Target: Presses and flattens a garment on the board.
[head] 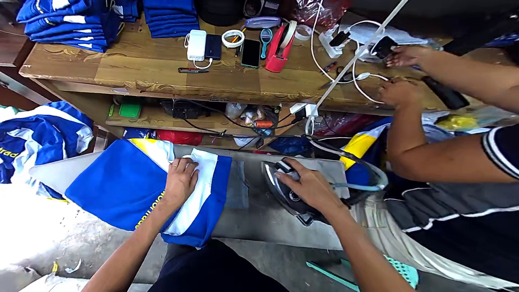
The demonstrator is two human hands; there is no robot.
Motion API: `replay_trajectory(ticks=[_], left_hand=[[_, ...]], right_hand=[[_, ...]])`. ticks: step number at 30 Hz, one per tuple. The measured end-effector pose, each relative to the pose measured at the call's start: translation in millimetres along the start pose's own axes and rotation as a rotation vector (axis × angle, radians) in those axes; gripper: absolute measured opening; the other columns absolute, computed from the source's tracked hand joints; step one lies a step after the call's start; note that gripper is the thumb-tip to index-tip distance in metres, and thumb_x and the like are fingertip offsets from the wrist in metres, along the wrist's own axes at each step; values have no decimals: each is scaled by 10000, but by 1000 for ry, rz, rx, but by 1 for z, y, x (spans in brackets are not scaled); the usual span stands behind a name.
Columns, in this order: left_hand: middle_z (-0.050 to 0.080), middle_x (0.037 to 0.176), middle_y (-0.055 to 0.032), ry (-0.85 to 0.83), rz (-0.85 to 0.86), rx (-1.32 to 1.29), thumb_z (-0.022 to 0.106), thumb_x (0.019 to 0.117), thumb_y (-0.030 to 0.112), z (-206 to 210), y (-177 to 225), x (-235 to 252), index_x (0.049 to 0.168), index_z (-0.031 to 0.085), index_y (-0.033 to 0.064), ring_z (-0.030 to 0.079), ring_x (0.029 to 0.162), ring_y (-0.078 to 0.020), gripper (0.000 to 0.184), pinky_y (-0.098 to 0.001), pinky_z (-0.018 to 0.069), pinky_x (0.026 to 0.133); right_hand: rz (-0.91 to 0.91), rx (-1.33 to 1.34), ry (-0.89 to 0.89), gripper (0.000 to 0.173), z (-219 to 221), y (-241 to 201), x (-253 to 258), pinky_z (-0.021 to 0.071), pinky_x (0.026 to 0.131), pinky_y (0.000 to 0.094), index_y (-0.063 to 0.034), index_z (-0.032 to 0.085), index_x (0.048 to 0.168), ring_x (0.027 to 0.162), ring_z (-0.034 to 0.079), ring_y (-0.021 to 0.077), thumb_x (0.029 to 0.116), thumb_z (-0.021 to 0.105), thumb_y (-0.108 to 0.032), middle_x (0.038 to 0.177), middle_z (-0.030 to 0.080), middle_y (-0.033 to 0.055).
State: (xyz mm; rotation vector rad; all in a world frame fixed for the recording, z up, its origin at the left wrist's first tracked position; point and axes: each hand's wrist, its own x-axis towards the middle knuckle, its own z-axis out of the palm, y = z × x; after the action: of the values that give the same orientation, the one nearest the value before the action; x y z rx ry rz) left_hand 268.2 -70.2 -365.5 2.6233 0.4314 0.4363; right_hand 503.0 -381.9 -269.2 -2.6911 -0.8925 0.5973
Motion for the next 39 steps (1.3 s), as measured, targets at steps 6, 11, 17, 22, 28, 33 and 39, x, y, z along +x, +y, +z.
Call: replay_trajectory(ticks=[6, 11, 17, 22, 28, 33, 39], left_hand=[[687, 1254, -121, 5, -54, 118, 542, 1010, 423, 12, 6, -35, 1182, 744, 147, 604, 1223, -359, 382, -553, 461, 1036], [468, 1590, -96, -207, -109, 198, 486, 920, 762, 14, -8, -62, 1523, 508, 267, 385, 1490, -386, 781, -691, 282, 1167], [265, 1704, -12, -470, -147, 122, 568, 847, 799, -4, -23, -52, 1609, 339, 356, 201, 1571, -365, 911, -717, 169, 1192], [228, 1715, 42, -548, -153, 100, 613, 832, 776, -9, -28, -45, 1614, 306, 394, 175, 1582, -331, 922, -716, 134, 1197], [210, 1718, 64, -569, -170, 93, 632, 831, 755, -8, -29, -43, 1613, 290, 414, 152, 1589, -307, 920, -707, 108, 1203], [230, 1714, 40, -546, -167, 77, 659, 822, 735, -5, -28, -43, 1609, 316, 394, 158, 1586, -328, 924, -721, 119, 1195], [266, 1703, -14, -504, -172, 75, 696, 816, 689, -5, -21, -46, 1600, 360, 349, 187, 1572, -371, 919, -702, 137, 1203]], right_hand=[[-251, 78, -151, 593, 25, -106, 33, 540, 870, 598, -213, 616, 1401, 1012, 706, 347, 1013, 456, -632, 1081, 734, 155], [-317, 29, -196, 593, 56, -145, 71, 541, 848, 599, -245, 591, 1431, 992, 708, 356, 1005, 477, -642, 1053, 737, 151], [-670, -197, -432, 495, 46, -133, 67, 520, 765, 636, -278, 603, 1385, 918, 699, 411, 901, 686, -213, 995, 726, 179], [-846, -336, -519, 378, 43, -117, 50, 509, 671, 615, -226, 626, 1262, 810, 691, 401, 896, 672, -141, 898, 702, 156], [-880, -379, -505, 362, 44, -85, 23, 511, 620, 563, -236, 635, 1242, 745, 682, 359, 894, 680, -152, 881, 691, 118], [-764, -307, -437, 409, 37, -70, 8, 519, 634, 581, -240, 641, 1281, 780, 702, 377, 882, 682, -162, 912, 719, 133], [-403, -170, -335, 519, 19, -114, 10, 518, 767, 619, -263, 595, 1416, 920, 701, 414, 902, 645, -209, 997, 730, 181]])
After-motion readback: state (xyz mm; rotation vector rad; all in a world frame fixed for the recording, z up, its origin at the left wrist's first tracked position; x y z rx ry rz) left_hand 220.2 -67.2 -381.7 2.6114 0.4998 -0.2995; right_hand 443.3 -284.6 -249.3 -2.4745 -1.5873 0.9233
